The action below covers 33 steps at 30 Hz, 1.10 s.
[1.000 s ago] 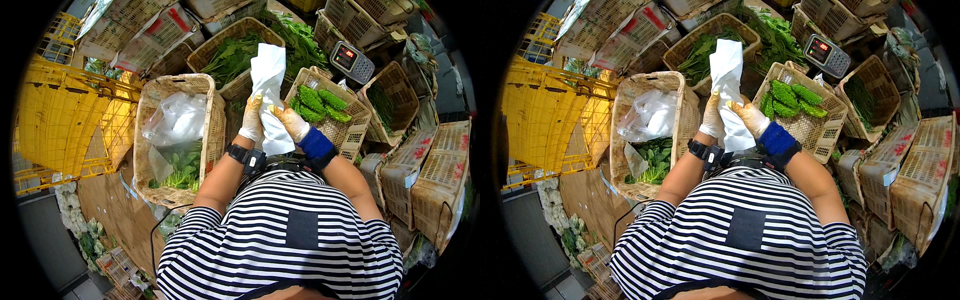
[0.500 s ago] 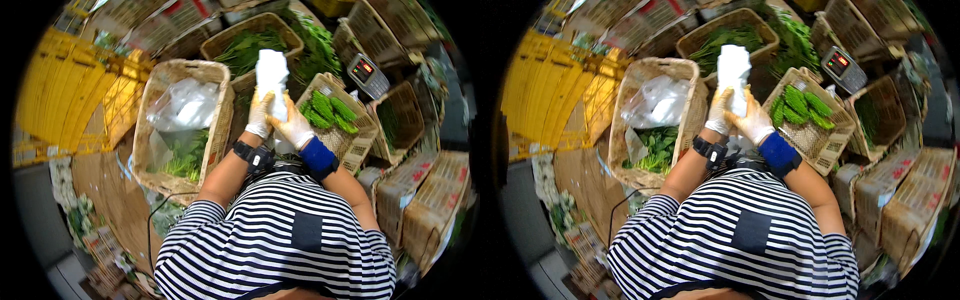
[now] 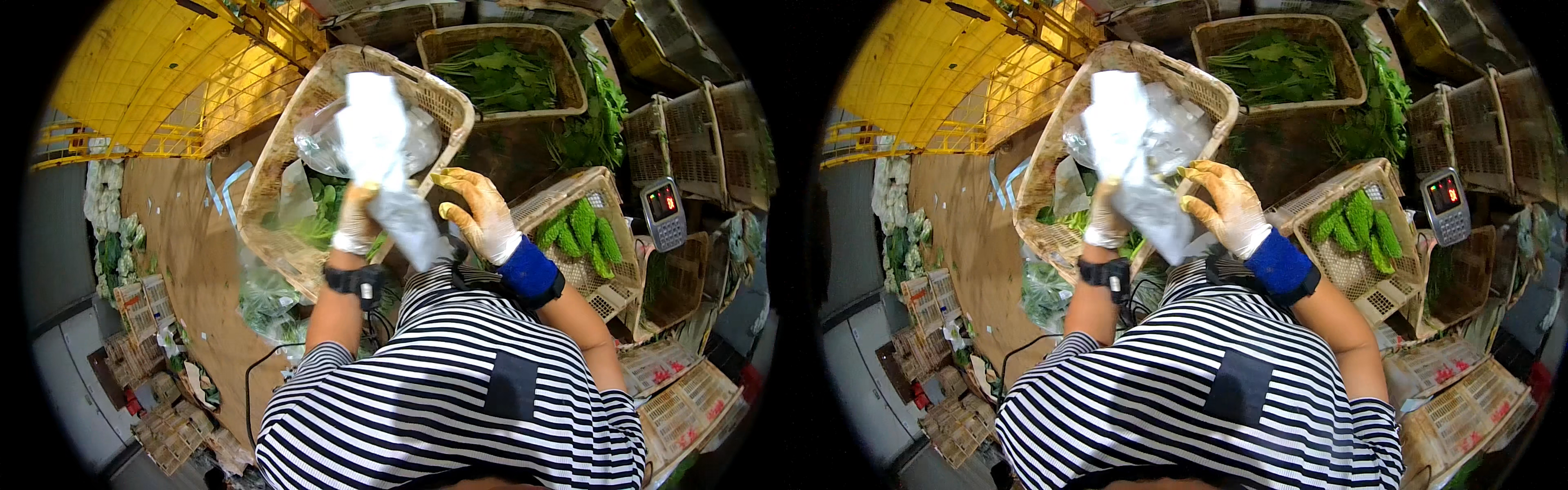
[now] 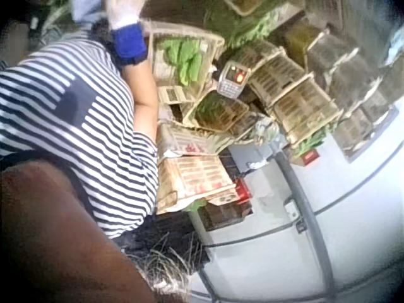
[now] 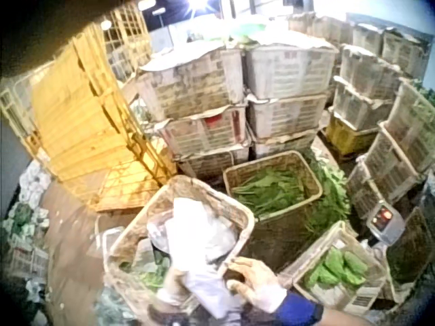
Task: The person wraps individual bitter melons in white paper and places them into a plastic bag inside a basket.
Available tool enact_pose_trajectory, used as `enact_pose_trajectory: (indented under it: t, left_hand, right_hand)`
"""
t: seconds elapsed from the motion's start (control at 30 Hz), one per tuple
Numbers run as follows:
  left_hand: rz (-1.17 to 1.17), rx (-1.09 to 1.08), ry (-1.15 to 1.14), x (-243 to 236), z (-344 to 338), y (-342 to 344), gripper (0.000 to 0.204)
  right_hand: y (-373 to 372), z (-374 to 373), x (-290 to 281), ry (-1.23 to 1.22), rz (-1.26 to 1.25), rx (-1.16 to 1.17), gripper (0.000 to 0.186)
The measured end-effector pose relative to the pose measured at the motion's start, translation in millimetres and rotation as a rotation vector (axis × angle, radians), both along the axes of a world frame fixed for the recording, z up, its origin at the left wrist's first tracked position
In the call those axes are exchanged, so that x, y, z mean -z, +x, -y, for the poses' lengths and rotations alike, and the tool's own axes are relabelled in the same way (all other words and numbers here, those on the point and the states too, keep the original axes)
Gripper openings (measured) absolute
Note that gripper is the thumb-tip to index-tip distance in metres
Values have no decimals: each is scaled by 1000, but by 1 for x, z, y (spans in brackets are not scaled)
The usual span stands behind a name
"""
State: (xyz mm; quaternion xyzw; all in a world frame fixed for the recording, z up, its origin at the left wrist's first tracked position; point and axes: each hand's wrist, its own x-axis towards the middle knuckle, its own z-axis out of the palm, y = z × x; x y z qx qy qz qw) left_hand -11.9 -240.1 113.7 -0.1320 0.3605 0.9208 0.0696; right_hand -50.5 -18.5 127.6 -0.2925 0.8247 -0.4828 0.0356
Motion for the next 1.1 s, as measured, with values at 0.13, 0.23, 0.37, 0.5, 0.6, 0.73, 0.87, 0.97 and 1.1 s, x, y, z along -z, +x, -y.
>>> enact_pose_trajectory:
  t: [0.13, 0.23, 0.37, 0.5, 0.6, 0.73, 0.87, 0.97, 1.1]
  left_hand:
    - [99, -32, -913, -10, 97, -20, 46]
    - [381, 389, -1664, -11, 120, -53, 59]
    - [499, 997, -1979, 37, 131, -127, 61]
    - [440, 1241, -1946, 101, 110, -201, 54]
    - [378, 1242, -1911, 125, 93, -239, 58]
    - [409, 912, -2016, 213, 98, -266, 28]
    - [438, 839, -2269, 241, 109, -276, 33]
    - [309, 732, -2310, 252, 115, -270, 56]
    - [345, 577, -2361, 308, 139, -244, 68]
  right_hand:
    - [-28, -3, 32, 13, 145, 94, 35]
    - [-36, -13, 41, 172, 432, 100, 36]
    - [-44, -21, 44, 228, 557, 96, 37]
    - [-50, -34, 61, 249, 533, 142, 34]
    - [-54, -41, 57, 168, 672, 227, 32]
    - [-53, -55, 77, 209, 754, 343, 31]
    - [-54, -64, 94, 193, 850, 335, 32]
    - [-57, -66, 101, 102, 1004, 367, 31]
    - [-58, -72, 123, 38, 1062, 386, 31]
